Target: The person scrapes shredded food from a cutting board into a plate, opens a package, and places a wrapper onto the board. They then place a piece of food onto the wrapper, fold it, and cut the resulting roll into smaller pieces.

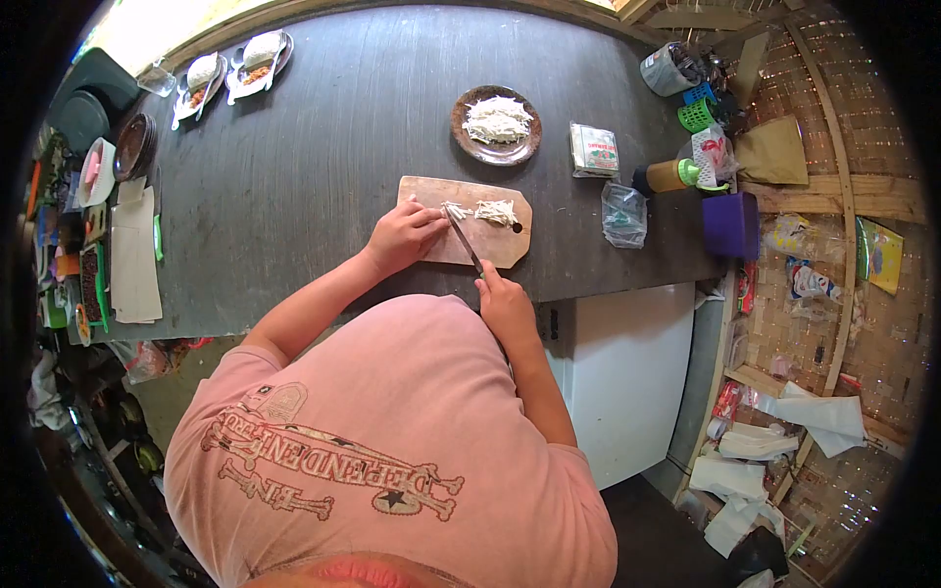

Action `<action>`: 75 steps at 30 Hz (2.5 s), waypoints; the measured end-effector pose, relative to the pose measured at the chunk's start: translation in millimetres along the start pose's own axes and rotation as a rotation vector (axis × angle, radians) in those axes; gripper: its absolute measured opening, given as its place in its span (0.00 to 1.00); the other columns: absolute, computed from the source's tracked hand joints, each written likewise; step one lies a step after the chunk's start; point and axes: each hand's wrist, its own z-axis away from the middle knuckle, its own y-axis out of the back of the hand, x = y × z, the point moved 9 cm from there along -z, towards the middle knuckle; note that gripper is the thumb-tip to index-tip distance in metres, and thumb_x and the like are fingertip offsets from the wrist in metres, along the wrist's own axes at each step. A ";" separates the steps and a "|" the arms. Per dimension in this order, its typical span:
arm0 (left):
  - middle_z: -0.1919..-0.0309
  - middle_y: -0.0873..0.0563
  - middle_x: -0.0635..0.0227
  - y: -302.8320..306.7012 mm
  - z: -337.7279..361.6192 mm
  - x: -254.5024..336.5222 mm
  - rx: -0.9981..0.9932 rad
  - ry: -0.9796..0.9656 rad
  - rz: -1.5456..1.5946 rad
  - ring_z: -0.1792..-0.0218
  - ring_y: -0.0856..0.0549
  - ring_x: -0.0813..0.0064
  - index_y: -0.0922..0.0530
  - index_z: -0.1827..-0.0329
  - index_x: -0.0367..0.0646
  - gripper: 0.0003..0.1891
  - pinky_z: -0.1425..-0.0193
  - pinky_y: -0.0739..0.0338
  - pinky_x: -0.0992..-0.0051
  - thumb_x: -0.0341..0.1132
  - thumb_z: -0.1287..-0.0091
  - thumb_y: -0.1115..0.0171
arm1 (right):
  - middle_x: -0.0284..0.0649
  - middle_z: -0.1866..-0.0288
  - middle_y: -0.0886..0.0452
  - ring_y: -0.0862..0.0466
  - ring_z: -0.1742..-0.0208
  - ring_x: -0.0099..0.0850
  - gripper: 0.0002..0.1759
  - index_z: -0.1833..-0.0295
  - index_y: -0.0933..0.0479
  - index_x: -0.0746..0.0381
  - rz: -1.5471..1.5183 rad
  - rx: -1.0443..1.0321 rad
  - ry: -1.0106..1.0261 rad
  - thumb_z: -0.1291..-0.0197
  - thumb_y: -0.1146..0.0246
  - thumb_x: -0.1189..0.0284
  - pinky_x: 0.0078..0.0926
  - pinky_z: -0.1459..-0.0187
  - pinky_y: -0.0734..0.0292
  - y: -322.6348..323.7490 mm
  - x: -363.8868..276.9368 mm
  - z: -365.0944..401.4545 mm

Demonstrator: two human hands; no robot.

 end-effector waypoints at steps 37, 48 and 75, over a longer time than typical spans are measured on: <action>0.45 0.07 0.78 -4.9 1.4 0.6 -0.023 0.006 -0.018 0.47 0.10 0.70 0.06 0.42 0.53 0.14 0.25 0.12 0.53 0.36 0.30 0.22 | 0.60 0.59 0.09 0.09 0.55 0.64 0.23 0.23 0.19 0.56 -0.136 0.056 0.018 0.19 0.33 0.65 0.62 0.55 0.16 10.6 12.5 3.4; 0.44 0.07 0.78 -6.6 1.8 -1.0 -0.032 -0.007 -0.021 0.46 0.10 0.70 0.06 0.41 0.53 0.16 0.25 0.12 0.54 0.36 0.31 0.22 | 0.59 0.59 0.09 0.09 0.54 0.63 0.22 0.24 0.19 0.55 0.003 -0.013 0.067 0.18 0.33 0.63 0.62 0.52 0.15 4.5 11.5 -6.6; 0.45 0.07 0.78 -1.8 0.3 2.1 -0.005 -0.006 -0.038 0.47 0.10 0.71 0.06 0.42 0.54 0.14 0.26 0.11 0.54 0.36 0.30 0.22 | 0.56 0.62 0.10 0.09 0.59 0.61 0.23 0.23 0.21 0.57 0.004 0.088 0.094 0.19 0.32 0.66 0.60 0.58 0.16 1.7 15.8 4.0</action>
